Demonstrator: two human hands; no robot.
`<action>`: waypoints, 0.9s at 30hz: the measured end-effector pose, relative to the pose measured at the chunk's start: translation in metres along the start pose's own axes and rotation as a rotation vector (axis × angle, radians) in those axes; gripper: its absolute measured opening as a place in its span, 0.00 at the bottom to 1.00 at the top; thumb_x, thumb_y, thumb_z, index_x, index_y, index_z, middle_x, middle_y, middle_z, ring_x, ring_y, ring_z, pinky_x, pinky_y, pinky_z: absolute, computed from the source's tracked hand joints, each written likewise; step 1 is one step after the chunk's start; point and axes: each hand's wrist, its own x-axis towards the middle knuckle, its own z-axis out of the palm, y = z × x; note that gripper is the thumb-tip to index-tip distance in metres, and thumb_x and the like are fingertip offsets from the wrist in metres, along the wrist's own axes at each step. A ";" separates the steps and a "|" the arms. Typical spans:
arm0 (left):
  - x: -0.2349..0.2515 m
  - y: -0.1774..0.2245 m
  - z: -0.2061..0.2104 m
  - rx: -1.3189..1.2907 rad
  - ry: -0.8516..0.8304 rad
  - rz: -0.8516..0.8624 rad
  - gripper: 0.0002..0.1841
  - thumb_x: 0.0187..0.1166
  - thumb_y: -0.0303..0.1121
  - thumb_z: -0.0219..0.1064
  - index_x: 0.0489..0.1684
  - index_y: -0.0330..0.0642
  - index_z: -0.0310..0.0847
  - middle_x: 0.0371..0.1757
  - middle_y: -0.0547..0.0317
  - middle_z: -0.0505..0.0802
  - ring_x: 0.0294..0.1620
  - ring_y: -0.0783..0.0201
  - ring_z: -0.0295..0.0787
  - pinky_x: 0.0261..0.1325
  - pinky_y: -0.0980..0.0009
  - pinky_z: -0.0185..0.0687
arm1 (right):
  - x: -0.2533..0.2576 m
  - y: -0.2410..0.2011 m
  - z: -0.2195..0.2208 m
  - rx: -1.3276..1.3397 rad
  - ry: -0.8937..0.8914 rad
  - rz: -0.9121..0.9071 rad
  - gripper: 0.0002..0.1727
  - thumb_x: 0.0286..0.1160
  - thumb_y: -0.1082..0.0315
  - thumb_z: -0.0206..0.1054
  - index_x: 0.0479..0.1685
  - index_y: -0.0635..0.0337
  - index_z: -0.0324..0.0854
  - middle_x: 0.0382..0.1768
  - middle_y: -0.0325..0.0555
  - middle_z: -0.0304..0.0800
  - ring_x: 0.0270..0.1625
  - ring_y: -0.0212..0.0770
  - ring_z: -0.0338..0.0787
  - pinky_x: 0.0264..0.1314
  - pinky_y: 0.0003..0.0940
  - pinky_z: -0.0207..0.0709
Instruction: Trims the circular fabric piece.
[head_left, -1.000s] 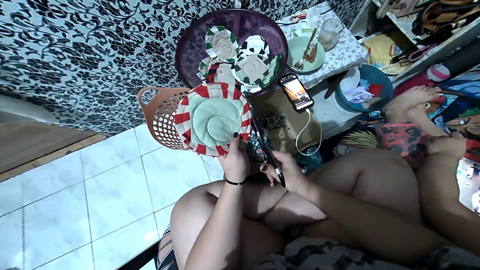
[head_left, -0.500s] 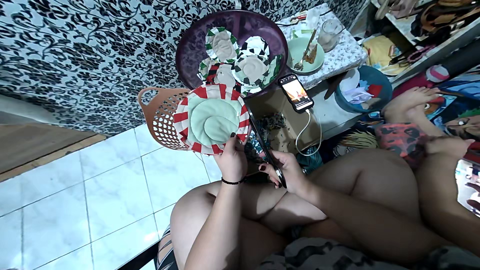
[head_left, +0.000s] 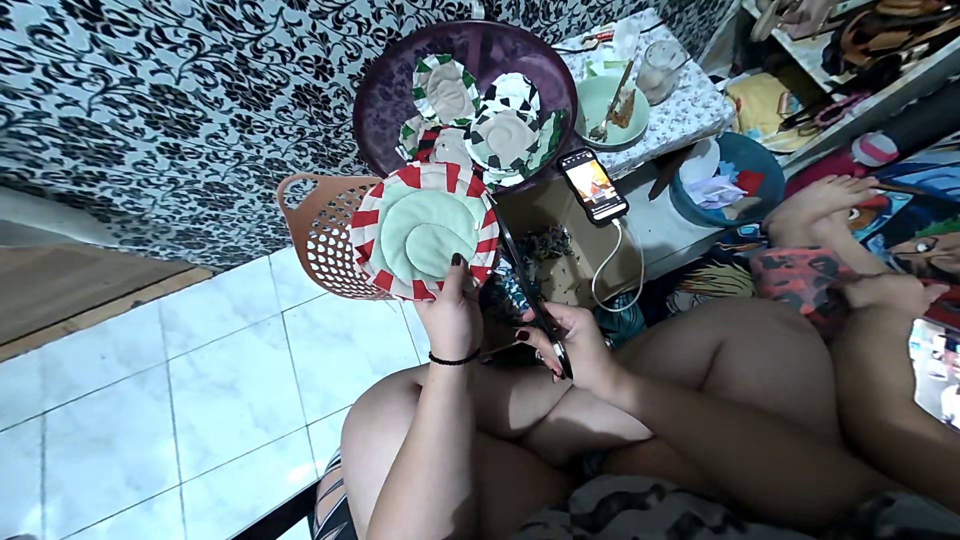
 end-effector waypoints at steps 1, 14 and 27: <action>0.001 0.001 -0.001 0.019 0.000 0.001 0.14 0.82 0.18 0.60 0.56 0.48 0.72 0.41 0.64 0.90 0.36 0.70 0.90 0.41 0.69 0.91 | 0.000 0.000 0.000 -0.001 -0.004 -0.003 0.16 0.74 0.62 0.76 0.51 0.64 0.84 0.20 0.32 0.81 0.13 0.21 0.74 0.15 0.18 0.72; -0.002 0.004 -0.006 0.112 -0.119 0.042 0.15 0.79 0.16 0.60 0.54 0.48 0.74 0.35 0.68 0.90 0.28 0.74 0.86 0.35 0.77 0.86 | 0.010 -0.005 -0.015 -0.057 -0.107 -0.036 0.33 0.77 0.53 0.72 0.72 0.71 0.75 0.33 0.36 0.83 0.28 0.24 0.83 0.35 0.20 0.83; -0.003 0.008 -0.007 0.157 -0.152 0.018 0.15 0.77 0.16 0.59 0.53 0.47 0.75 0.34 0.69 0.91 0.28 0.75 0.86 0.35 0.77 0.85 | 0.014 -0.006 -0.020 -0.049 -0.056 -0.037 0.30 0.76 0.58 0.74 0.71 0.71 0.76 0.31 0.37 0.84 0.23 0.24 0.81 0.29 0.19 0.81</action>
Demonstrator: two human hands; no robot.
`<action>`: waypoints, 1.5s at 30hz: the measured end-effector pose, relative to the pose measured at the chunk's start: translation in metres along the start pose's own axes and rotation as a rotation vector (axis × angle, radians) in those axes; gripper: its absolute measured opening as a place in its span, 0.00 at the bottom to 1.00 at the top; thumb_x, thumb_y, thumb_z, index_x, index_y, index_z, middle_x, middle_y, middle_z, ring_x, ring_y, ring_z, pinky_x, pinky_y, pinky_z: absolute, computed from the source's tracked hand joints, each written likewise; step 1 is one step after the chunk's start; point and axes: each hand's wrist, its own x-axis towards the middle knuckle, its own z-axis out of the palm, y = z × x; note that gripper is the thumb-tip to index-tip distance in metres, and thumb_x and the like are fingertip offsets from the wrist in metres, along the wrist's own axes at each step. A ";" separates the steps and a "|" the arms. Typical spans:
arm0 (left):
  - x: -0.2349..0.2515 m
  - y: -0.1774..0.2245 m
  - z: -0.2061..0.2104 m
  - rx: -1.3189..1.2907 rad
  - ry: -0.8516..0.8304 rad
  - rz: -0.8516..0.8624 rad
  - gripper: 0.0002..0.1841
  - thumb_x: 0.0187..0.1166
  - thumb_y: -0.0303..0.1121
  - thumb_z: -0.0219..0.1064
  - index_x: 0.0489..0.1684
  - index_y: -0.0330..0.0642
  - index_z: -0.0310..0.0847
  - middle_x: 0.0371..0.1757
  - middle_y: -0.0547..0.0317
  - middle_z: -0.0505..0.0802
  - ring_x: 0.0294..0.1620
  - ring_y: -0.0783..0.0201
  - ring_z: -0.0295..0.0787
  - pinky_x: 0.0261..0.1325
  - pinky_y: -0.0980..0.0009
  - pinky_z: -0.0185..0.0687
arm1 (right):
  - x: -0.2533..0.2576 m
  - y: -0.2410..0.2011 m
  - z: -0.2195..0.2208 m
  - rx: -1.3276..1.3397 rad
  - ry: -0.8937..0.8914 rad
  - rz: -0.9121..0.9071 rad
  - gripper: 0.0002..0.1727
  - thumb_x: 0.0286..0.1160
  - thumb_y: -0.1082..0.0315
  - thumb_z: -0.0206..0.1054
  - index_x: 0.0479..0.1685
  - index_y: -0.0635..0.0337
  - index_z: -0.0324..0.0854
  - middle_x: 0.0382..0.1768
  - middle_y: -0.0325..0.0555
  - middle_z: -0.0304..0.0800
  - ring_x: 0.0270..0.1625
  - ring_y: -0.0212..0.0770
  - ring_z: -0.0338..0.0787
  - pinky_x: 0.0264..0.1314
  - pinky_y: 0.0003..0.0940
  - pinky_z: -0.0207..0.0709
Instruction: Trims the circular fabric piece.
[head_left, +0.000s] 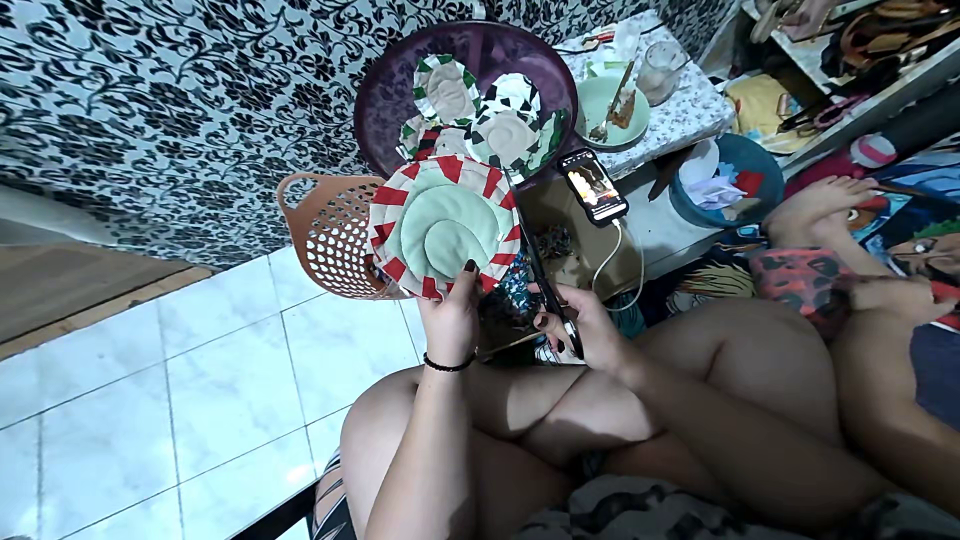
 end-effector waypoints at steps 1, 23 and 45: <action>0.000 0.000 0.000 0.003 -0.002 -0.001 0.15 0.77 0.15 0.59 0.53 0.48 0.74 0.34 0.69 0.91 0.28 0.75 0.86 0.35 0.78 0.85 | 0.000 0.000 0.001 0.003 0.007 0.005 0.29 0.76 0.59 0.74 0.71 0.70 0.77 0.30 0.37 0.84 0.22 0.23 0.80 0.27 0.19 0.80; 0.012 0.011 -0.013 0.038 0.002 0.030 0.20 0.74 0.15 0.59 0.59 0.49 0.70 0.39 0.68 0.90 0.28 0.75 0.85 0.33 0.77 0.85 | -0.002 -0.001 0.008 0.041 0.096 -0.040 0.19 0.73 0.64 0.77 0.56 0.68 0.84 0.26 0.36 0.86 0.19 0.19 0.76 0.23 0.15 0.74; 0.017 0.005 -0.011 -0.567 -0.175 0.017 0.25 0.86 0.50 0.58 0.76 0.50 0.67 0.70 0.55 0.85 0.71 0.56 0.83 0.76 0.53 0.79 | -0.002 -0.009 0.024 -0.001 0.023 -0.036 0.22 0.72 0.61 0.77 0.58 0.68 0.83 0.29 0.36 0.86 0.20 0.19 0.76 0.24 0.15 0.74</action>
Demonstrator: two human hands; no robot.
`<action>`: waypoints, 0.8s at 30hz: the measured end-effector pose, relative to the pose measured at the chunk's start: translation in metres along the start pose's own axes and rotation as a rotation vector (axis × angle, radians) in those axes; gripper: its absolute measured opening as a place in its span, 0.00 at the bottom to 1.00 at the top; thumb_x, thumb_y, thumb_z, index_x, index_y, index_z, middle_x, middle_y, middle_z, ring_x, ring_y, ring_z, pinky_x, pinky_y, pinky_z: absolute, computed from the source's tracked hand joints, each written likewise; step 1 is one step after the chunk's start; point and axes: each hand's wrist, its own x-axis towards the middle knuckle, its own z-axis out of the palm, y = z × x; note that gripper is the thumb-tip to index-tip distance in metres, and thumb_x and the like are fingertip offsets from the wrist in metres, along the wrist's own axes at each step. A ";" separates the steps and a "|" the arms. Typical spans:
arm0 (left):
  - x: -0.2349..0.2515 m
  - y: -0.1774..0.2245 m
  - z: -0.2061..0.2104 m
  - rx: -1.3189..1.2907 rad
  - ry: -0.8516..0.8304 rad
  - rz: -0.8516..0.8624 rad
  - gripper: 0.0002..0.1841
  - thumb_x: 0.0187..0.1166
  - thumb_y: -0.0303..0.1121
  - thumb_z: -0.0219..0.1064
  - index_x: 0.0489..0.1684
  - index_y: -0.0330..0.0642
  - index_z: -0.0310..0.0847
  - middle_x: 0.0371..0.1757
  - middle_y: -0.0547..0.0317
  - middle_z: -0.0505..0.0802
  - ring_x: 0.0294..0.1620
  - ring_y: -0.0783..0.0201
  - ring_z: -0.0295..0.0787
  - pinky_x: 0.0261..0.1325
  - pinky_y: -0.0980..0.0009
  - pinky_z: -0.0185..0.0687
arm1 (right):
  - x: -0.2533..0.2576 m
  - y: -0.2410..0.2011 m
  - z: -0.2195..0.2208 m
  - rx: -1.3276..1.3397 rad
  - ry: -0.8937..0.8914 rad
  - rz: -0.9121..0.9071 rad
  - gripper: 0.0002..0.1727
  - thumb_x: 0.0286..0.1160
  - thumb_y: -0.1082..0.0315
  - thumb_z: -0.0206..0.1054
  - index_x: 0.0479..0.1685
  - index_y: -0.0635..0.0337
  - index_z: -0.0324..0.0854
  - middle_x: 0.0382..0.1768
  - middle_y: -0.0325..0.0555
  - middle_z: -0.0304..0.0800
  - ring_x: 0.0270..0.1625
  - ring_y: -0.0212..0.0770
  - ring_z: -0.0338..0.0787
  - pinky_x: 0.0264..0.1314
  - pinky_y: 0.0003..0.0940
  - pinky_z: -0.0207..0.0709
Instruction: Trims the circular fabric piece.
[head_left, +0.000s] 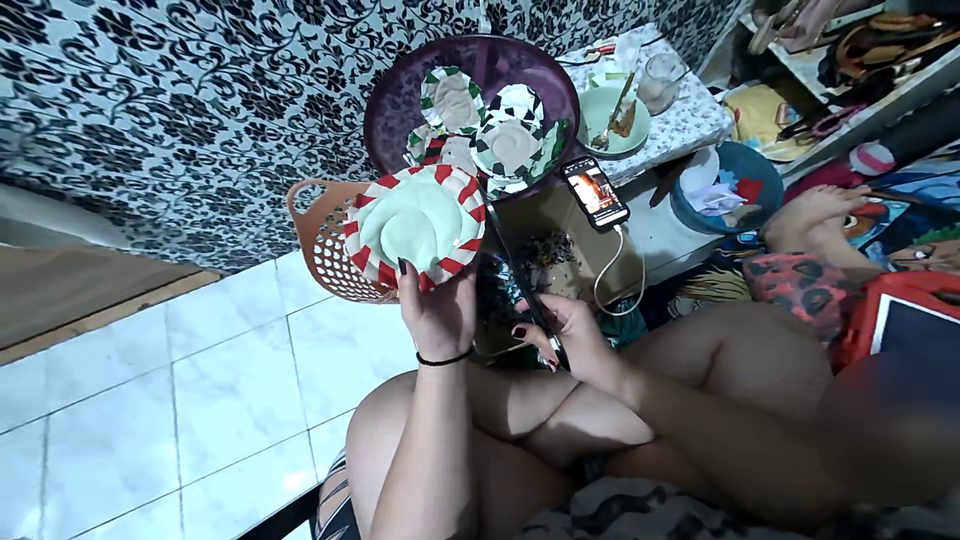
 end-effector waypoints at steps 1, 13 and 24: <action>0.000 -0.004 0.001 -0.036 -0.003 0.019 0.27 0.84 0.50 0.62 0.78 0.49 0.66 0.72 0.54 0.84 0.75 0.55 0.80 0.80 0.52 0.74 | 0.001 0.000 0.000 -0.033 -0.010 -0.003 0.23 0.71 0.60 0.78 0.58 0.68 0.84 0.30 0.36 0.86 0.20 0.19 0.76 0.25 0.15 0.74; -0.003 -0.003 0.011 -0.018 0.318 0.031 0.12 0.89 0.24 0.51 0.64 0.39 0.71 0.61 0.50 0.88 0.64 0.56 0.89 0.71 0.59 0.85 | -0.004 0.009 0.005 -0.175 -0.158 0.055 0.29 0.71 0.54 0.79 0.63 0.66 0.82 0.31 0.38 0.86 0.21 0.22 0.81 0.27 0.18 0.80; -0.006 -0.015 0.007 0.279 0.310 0.176 0.13 0.81 0.18 0.61 0.59 0.41 0.72 0.50 0.56 0.89 0.52 0.63 0.90 0.61 0.61 0.88 | -0.006 0.006 0.007 -0.125 -0.192 0.115 0.25 0.69 0.62 0.80 0.61 0.68 0.81 0.37 0.45 0.89 0.26 0.29 0.90 0.32 0.22 0.88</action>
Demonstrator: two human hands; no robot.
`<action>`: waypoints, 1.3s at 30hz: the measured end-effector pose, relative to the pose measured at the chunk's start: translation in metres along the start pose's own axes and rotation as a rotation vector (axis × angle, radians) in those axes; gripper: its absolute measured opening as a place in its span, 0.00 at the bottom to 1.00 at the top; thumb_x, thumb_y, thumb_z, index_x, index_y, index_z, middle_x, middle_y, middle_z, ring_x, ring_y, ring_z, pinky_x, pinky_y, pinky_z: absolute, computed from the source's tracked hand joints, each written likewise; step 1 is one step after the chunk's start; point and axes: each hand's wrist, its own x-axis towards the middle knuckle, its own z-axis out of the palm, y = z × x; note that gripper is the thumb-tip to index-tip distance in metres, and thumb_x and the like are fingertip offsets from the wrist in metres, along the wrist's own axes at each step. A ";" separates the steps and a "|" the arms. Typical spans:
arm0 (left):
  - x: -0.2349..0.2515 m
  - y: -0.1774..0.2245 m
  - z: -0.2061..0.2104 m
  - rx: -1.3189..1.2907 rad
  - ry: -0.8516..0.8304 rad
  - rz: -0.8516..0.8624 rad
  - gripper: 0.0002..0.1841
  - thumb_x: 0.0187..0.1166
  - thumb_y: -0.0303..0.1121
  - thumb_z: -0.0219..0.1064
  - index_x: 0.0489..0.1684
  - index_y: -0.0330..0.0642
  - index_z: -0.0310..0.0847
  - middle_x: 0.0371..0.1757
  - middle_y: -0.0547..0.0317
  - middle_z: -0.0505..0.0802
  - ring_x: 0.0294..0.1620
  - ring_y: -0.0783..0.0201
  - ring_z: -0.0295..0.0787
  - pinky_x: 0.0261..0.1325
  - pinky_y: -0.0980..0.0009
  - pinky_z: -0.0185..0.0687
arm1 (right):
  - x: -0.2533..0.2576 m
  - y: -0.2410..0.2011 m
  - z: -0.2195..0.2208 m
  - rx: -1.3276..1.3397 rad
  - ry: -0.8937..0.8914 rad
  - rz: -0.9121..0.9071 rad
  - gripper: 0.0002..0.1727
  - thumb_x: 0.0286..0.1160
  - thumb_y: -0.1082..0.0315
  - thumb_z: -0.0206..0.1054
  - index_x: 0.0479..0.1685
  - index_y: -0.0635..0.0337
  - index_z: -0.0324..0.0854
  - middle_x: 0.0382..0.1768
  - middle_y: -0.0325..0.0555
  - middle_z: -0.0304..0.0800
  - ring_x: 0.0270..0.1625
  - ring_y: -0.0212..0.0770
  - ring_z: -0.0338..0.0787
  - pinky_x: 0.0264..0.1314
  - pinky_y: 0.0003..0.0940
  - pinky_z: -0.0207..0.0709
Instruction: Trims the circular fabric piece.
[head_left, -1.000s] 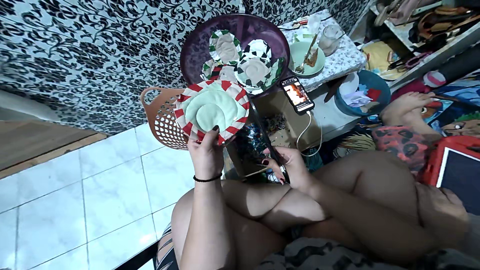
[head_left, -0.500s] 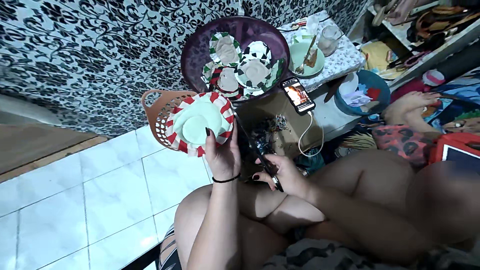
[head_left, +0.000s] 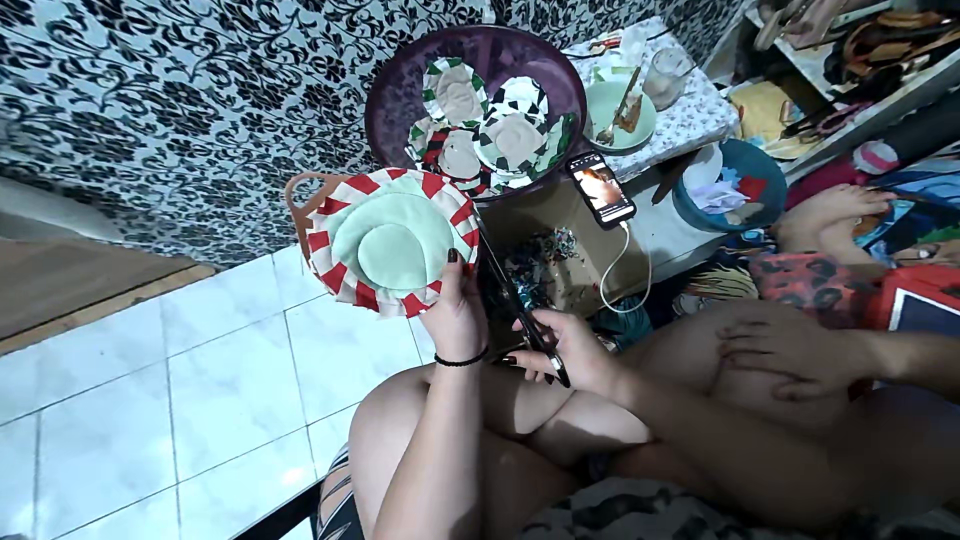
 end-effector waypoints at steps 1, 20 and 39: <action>-0.001 -0.001 0.000 0.011 0.006 0.014 0.13 0.81 0.18 0.62 0.59 0.41 0.72 0.50 0.57 0.89 0.52 0.63 0.90 0.60 0.61 0.89 | 0.000 0.000 0.000 0.002 -0.004 0.004 0.26 0.69 0.62 0.80 0.62 0.67 0.80 0.33 0.43 0.89 0.23 0.27 0.88 0.28 0.21 0.86; 0.001 0.003 0.000 -0.038 0.050 -0.039 0.15 0.82 0.17 0.58 0.63 0.39 0.69 0.54 0.51 0.88 0.53 0.55 0.92 0.61 0.54 0.90 | 0.007 0.002 -0.002 -0.014 -0.093 0.009 0.30 0.67 0.56 0.82 0.63 0.64 0.77 0.26 0.36 0.82 0.19 0.24 0.81 0.25 0.19 0.80; -0.004 0.005 0.002 -0.036 0.012 -0.032 0.12 0.83 0.19 0.58 0.60 0.38 0.70 0.53 0.51 0.89 0.53 0.55 0.92 0.61 0.53 0.90 | 0.006 0.003 0.000 -0.078 -0.170 -0.034 0.27 0.65 0.65 0.80 0.58 0.67 0.72 0.43 0.43 0.85 0.29 0.24 0.83 0.31 0.19 0.80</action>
